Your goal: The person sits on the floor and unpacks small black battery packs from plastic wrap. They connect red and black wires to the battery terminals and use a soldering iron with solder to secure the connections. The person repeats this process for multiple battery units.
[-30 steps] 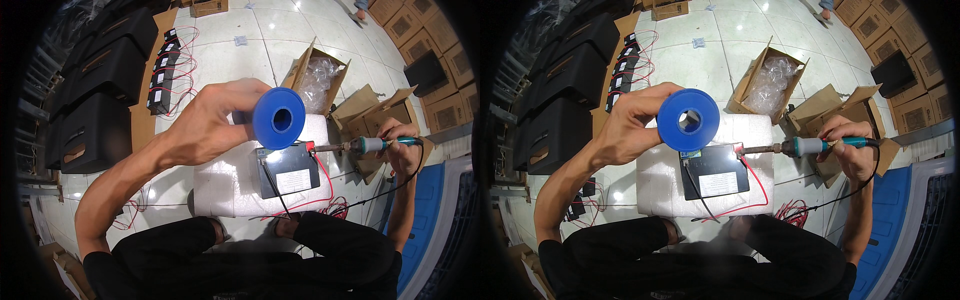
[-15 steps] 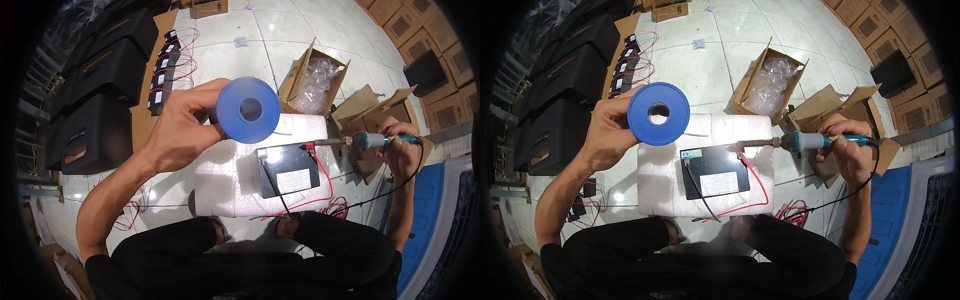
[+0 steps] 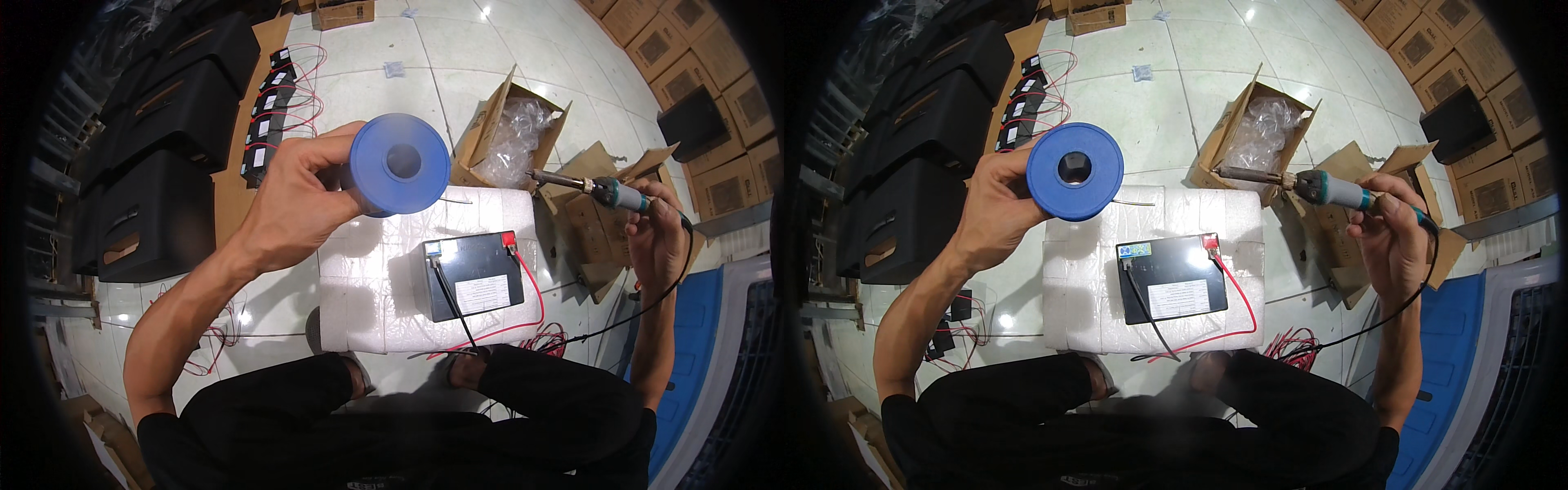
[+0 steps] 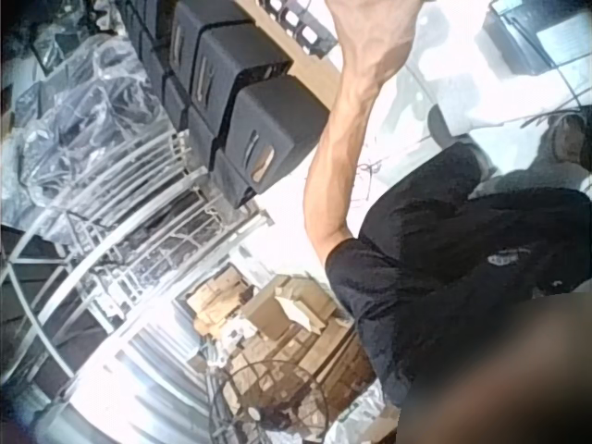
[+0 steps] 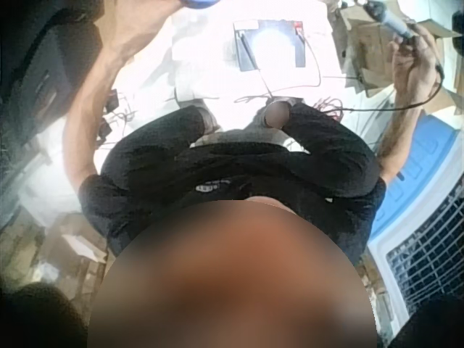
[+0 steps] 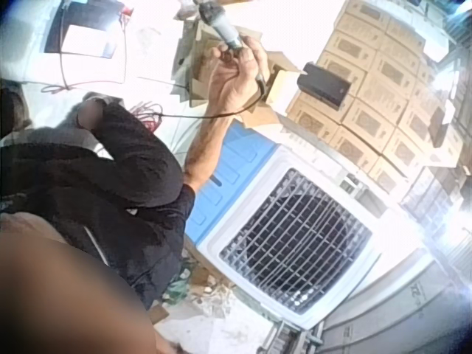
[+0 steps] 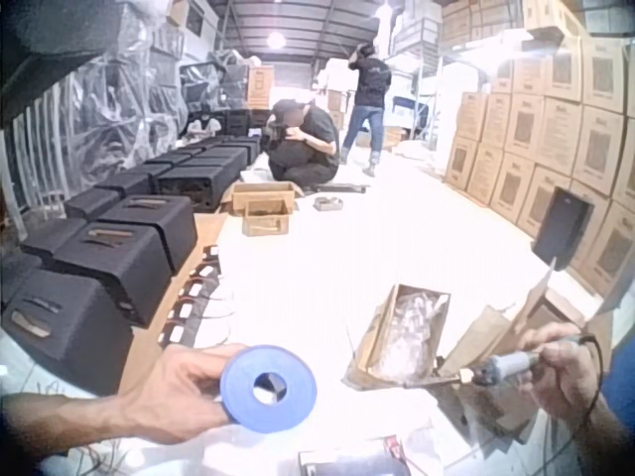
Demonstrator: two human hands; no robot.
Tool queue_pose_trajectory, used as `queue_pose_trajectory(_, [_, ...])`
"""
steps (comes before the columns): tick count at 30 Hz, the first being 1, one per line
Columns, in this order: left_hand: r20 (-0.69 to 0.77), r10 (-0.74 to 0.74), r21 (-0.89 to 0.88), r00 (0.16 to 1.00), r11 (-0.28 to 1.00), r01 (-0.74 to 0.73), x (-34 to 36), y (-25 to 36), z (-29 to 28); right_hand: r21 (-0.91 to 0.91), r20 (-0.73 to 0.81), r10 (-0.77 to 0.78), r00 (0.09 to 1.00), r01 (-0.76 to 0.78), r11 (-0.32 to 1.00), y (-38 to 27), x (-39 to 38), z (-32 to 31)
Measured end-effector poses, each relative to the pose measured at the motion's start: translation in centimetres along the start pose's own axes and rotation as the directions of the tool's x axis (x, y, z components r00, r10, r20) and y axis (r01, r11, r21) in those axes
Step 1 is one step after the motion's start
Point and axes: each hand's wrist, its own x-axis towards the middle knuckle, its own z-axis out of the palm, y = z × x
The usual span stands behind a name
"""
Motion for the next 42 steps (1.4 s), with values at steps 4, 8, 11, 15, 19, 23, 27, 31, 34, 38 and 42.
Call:
queue_pose_trajectory(4, [-0.008, -0.045, -0.029, 0.999, 0.999, 0.045, 0.1, 0.0, 0.0, 0.001, -0.017, 0.013, 1.000, -0.013, 1.000, 0.0, 0.0, 0.2])
queue_pose_trajectory(8, [-0.017, -0.024, -0.073, 1.000, 0.997, 0.023, 0.1, -0.1, 0.2, -0.008, 0.013, 0.018, 1.000, -0.018, 1.000, 0.0, 0.0, 0.4])
queue_pose_trajectory(11, [-0.016, -0.018, -0.049, 1.000, 0.999, 0.017, 0.1, -0.2, 0.2, -0.001, 0.013, 0.016, 1.000, -0.016, 1.000, 0.0, -0.1, 0.4])
queue_pose_trajectory(15, [-0.029, -0.068, -0.066, 0.997, 0.996, 0.066, 0.2, -0.1, 0.2, -0.007, 0.006, 0.017, 1.000, -0.017, 1.000, 0.1, -0.2, 0.4])
queue_pose_trajectory(19, [-0.034, -0.081, -0.046, 0.996, 0.996, 0.079, 0.2, -0.1, 0.2, 0.023, 0.016, 0.005, 1.000, -0.005, 1.000, 0.2, -0.1, 0.5])
queue_pose_trajectory(23, [-0.141, -0.260, -0.163, 0.955, 0.958, 0.237, 0.3, -1.1, 0.7, 0.029, -0.054, 0.013, 0.998, -0.012, 1.000, 0.2, -0.3, 0.8])
queue_pose_trajectory(27, [-0.191, -0.456, -0.339, 0.869, 0.861, 0.378, 0.4, -2.4, 0.8, 0.065, -0.120, 0.026, 0.992, -0.018, 0.998, 0.3, -0.6, 1.1])
queue_pose_trajectory(31, [-0.169, -0.392, -0.333, 0.904, 0.886, 0.322, 0.3, -2.3, 0.4, 0.084, -0.114, 0.024, 0.993, -0.014, 0.996, 0.4, -0.5, 1.2])
queue_pose_trajectory(34, [-0.130, -0.368, -0.278, 0.921, 0.905, 0.322, -0.1, -1.4, 0.3, 0.104, -0.089, 0.016, 0.996, -0.006, 0.995, 0.5, -0.5, 1.4])
queue_pose_trajectory(38, [-0.079, -0.332, -0.263, 0.940, 0.916, 0.302, -0.4, -0.7, 0.3, 0.045, -0.055, 0.006, 0.998, -0.003, 0.999, 0.1, -0.3, 2.4])
queue_pose_trajectory(42, [-0.109, -0.320, -0.213, 0.941, 0.932, 0.293, -0.1, -1.1, 0.2, -0.200, -0.001, -0.142, 0.990, 0.138, 0.970, -0.6, 1.1, 3.5])
